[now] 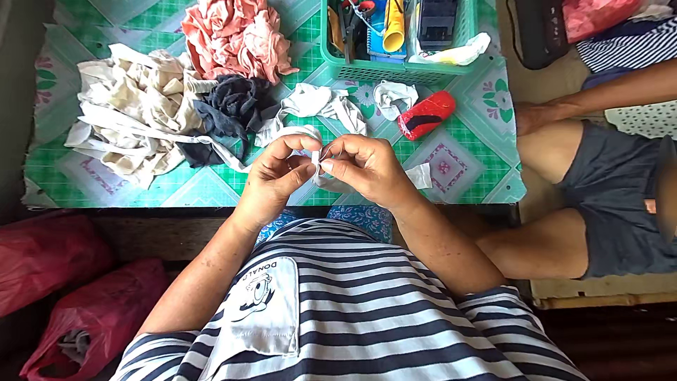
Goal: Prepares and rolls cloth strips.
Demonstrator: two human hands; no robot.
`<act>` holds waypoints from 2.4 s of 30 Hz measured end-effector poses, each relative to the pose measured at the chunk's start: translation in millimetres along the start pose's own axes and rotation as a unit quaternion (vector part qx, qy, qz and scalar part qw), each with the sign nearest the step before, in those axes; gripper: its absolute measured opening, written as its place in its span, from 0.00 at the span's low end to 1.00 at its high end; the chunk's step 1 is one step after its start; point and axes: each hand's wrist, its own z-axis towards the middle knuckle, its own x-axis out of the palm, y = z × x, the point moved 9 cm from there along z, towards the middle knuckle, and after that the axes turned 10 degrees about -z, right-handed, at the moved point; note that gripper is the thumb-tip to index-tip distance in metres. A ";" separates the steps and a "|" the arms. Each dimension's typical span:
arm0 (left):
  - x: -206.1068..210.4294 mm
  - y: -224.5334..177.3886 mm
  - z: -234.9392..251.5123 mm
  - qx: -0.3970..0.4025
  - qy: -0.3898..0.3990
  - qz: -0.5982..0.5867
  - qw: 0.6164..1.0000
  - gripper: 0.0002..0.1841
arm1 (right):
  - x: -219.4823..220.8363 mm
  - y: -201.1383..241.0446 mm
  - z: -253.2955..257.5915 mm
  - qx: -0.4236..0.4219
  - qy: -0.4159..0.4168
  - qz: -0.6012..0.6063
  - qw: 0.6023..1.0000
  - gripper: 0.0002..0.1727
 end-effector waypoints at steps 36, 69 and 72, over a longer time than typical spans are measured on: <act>-2.5 12.0 3.3 -0.104 -0.022 -0.241 0.965 0.09 | -52.0 16.8 -14.6 -0.073 0.021 -0.120 0.990 0.07; 5.7 12.9 6.1 -0.124 -0.035 -0.294 0.947 0.07 | -132.2 37.6 -48.4 -0.080 -0.199 -0.041 0.976 0.07; 10.8 11.3 6.7 -0.129 -0.031 -0.292 0.947 0.07 | -79.4 48.4 -31.7 -0.119 -0.127 -0.137 0.975 0.05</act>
